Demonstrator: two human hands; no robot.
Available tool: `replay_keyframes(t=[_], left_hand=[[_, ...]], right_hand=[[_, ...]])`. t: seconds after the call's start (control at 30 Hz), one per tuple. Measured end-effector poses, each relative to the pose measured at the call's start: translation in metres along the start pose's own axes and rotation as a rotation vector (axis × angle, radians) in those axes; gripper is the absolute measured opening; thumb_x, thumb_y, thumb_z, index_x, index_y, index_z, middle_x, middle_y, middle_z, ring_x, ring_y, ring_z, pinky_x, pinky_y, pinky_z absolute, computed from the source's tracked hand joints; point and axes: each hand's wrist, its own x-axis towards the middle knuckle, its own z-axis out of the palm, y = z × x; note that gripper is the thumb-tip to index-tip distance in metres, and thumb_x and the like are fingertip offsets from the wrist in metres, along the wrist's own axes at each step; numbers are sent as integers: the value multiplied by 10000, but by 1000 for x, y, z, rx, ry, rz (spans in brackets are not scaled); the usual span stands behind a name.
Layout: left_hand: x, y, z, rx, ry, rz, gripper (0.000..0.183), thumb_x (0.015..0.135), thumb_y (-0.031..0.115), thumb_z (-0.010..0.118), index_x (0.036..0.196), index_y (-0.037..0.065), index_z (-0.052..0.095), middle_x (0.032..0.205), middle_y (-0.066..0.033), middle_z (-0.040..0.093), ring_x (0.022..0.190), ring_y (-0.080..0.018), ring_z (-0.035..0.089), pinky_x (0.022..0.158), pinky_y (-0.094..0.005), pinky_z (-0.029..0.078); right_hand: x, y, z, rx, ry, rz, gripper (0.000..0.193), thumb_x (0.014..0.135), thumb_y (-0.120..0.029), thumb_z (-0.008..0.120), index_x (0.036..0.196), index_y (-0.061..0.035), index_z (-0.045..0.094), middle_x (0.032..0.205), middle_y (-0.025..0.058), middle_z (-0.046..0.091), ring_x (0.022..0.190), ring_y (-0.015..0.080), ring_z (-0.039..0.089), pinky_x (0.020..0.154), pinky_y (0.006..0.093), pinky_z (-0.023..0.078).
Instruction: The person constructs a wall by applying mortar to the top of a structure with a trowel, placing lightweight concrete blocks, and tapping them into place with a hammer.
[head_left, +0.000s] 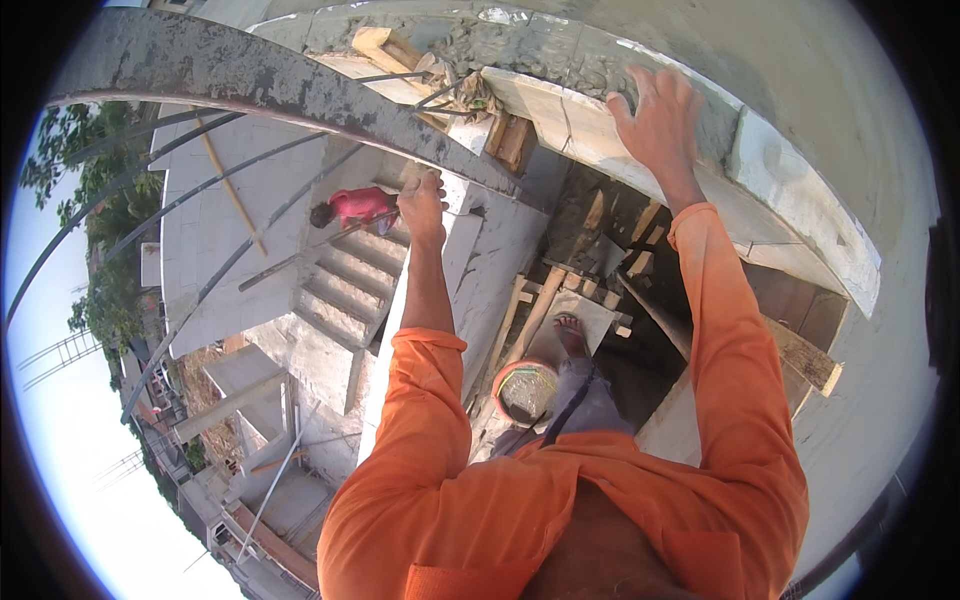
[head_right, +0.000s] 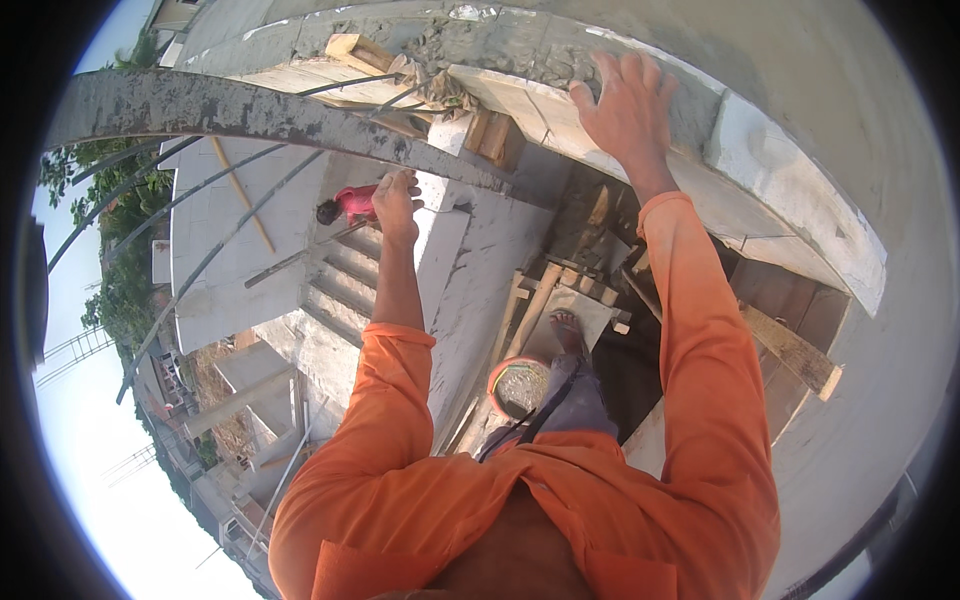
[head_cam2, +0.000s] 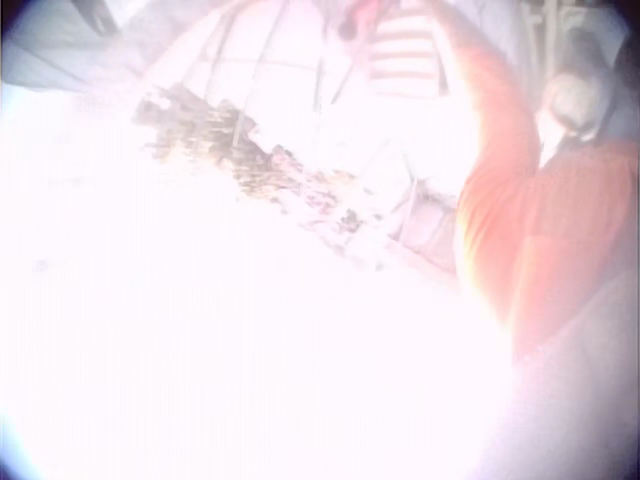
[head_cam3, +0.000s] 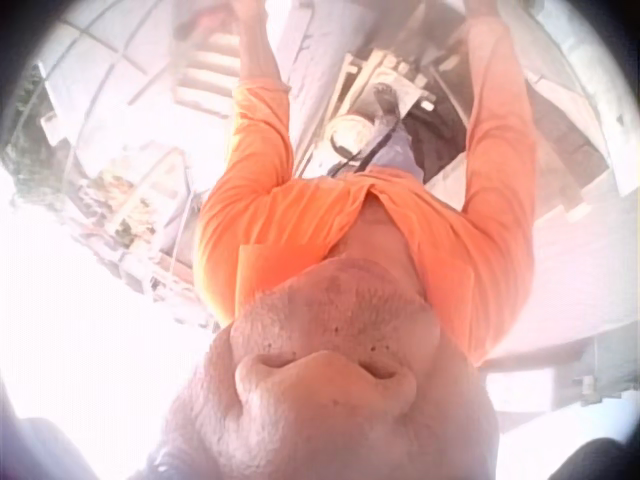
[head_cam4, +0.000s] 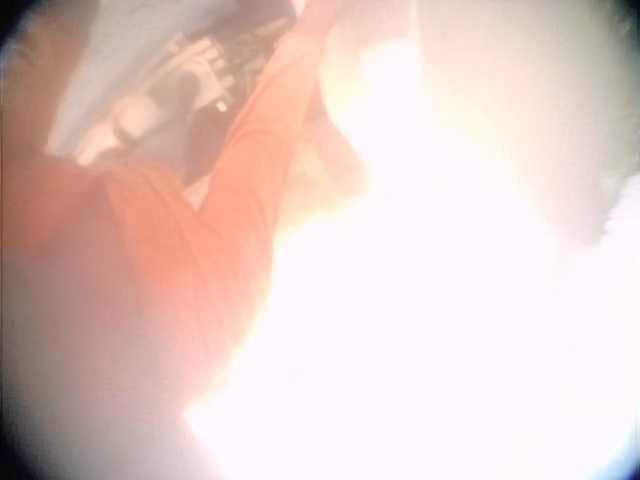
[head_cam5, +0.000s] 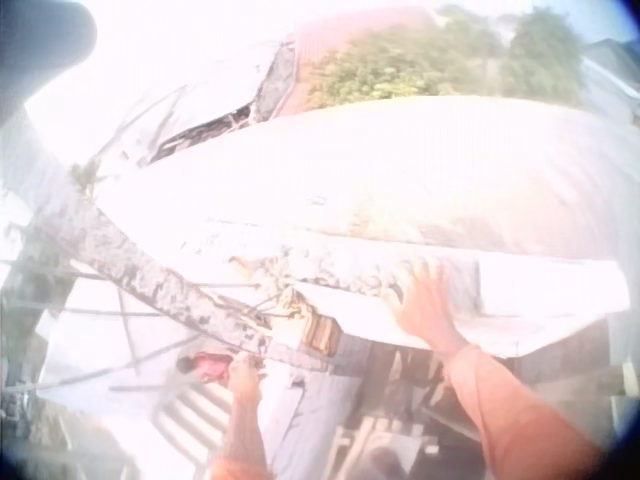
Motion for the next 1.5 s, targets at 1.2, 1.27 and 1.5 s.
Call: replay_keyframes(t=[1.2, 1.27, 1.5], left_hand=[[208, -62, -9, 533, -112, 1299, 161, 910, 146, 550, 977, 26, 634, 749, -95, 556, 678, -239, 528, 631, -363, 442], [160, -74, 38, 660, -224, 1310, 153, 891, 149, 539, 888, 31, 637, 694, -98, 531, 654, -249, 513, 606, -373, 426], [148, -5, -7, 641, -465, 570, 300, 912, 253, 509, 1078, 21, 602, 873, -107, 647, 608, -151, 606, 474, -278, 501]], right_hand=[[4, -5, 2, 99, 144, -79, 425, 807, -382, 670, 1131, -111, 624, 1014, 101, 565, 1051, 311, 484, 878, 477, 380], [-7, 28, 5, 55, 90, -42, 423, 800, -378, 676, 1122, -106, 628, 1007, 100, 568, 1047, 310, 487, 874, 475, 382], [-1, 0, 2, 123, 31, -3, 475, 798, -423, 660, 1147, -104, 613, 1037, 96, 538, 1103, 297, 445, 920, 492, 313]])
